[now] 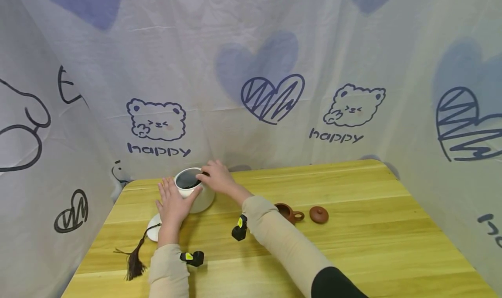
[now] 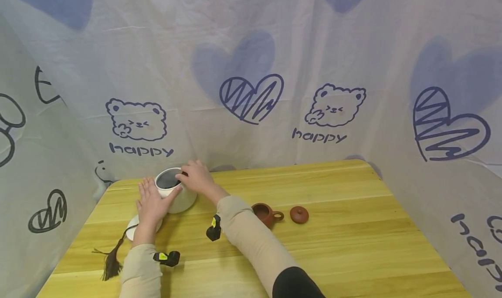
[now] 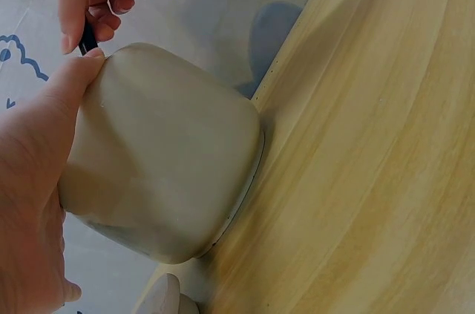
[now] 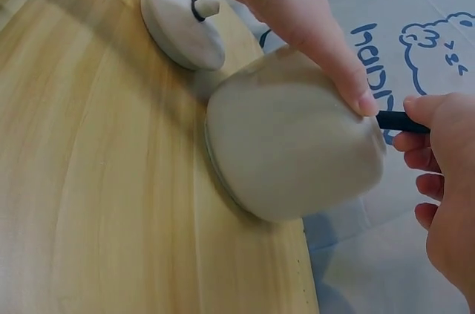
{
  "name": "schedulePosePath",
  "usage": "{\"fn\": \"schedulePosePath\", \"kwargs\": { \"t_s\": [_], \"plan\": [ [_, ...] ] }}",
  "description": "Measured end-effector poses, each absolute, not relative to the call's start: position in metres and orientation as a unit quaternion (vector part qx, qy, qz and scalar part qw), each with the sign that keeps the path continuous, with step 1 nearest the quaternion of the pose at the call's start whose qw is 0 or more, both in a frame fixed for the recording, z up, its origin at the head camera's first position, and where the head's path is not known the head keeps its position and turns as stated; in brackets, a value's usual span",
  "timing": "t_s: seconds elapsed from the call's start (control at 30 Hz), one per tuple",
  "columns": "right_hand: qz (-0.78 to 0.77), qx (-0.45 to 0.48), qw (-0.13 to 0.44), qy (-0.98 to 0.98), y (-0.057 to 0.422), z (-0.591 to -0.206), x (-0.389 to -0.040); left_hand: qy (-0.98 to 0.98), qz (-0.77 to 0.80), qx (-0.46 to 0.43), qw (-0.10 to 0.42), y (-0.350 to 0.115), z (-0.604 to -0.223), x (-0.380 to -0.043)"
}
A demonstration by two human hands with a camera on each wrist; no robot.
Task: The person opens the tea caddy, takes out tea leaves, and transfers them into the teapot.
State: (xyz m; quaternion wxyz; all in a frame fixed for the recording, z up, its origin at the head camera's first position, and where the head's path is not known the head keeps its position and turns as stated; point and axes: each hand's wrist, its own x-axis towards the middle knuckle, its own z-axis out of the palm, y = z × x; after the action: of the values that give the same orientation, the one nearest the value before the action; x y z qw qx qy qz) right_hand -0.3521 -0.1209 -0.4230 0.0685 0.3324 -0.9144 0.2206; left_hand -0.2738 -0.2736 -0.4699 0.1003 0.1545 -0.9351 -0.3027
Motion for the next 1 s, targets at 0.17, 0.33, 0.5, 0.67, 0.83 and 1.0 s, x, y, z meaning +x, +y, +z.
{"fn": "schedulePosePath", "kwargs": {
  "t_s": [0.17, 0.33, 0.5, 0.67, 0.83, 1.0],
  "plan": [
    [0.280, 0.327, 0.059, -0.901, -0.119, -0.424, -0.357, -0.936, -0.298, 0.157, 0.101, -0.275, -0.474, -0.275],
    [0.326, 0.308, 0.046, -0.893, -0.116, -0.426, -0.361, -0.937, -0.293, 0.158, 0.102, -0.277, -0.476, -0.275],
    [0.363, 0.276, 0.026, -0.890, -0.114, -0.430, -0.363, -0.937, -0.295, 0.159, 0.099, -0.277, -0.476, -0.275],
    [0.391, 0.259, 0.018, -0.883, -0.113, -0.430, -0.361, -0.937, -0.296, 0.159, 0.098, -0.276, -0.475, -0.275],
    [0.415, 0.245, 0.019, -0.876, -0.110, -0.429, -0.361, -0.936, -0.297, 0.159, 0.100, -0.275, -0.474, -0.275],
    [0.438, 0.229, 0.003, -0.869, -0.106, -0.431, -0.363, -0.936, -0.298, 0.158, 0.102, -0.275, -0.474, -0.276]
  ]
}}
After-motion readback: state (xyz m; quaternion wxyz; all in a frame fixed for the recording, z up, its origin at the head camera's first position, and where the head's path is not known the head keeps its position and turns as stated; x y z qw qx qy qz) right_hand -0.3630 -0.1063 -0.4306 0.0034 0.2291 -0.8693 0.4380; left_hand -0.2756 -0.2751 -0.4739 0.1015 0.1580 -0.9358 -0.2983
